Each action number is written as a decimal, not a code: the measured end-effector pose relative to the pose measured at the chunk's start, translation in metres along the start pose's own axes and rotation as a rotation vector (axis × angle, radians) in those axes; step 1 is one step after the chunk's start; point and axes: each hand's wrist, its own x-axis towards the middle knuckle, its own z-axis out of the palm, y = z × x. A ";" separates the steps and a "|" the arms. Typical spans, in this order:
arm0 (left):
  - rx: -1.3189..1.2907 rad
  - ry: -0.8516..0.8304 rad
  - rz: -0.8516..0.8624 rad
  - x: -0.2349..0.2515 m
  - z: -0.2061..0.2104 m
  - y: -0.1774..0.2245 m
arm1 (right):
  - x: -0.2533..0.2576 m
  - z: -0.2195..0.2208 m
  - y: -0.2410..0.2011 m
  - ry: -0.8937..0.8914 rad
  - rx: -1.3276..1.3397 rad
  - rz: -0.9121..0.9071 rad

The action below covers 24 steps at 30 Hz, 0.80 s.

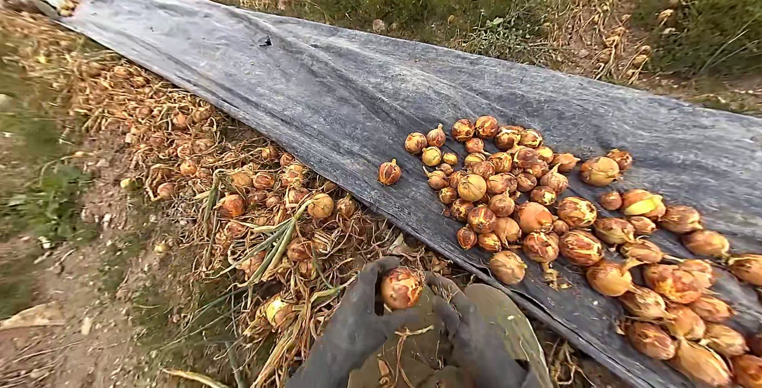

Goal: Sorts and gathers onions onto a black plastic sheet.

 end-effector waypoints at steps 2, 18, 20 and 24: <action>0.066 -0.075 0.141 -0.024 0.003 0.010 | -0.014 0.027 0.002 0.032 0.260 -0.083; 0.110 -0.102 -0.355 -0.066 -0.012 0.046 | -0.034 -0.004 0.001 -0.002 -0.545 0.075; 0.441 -0.126 -0.253 -0.061 -0.012 0.058 | -0.035 0.005 0.015 -0.142 -0.560 0.101; 0.695 -0.377 -0.227 -0.050 0.012 0.060 | -0.037 0.029 0.014 -0.046 -0.168 0.191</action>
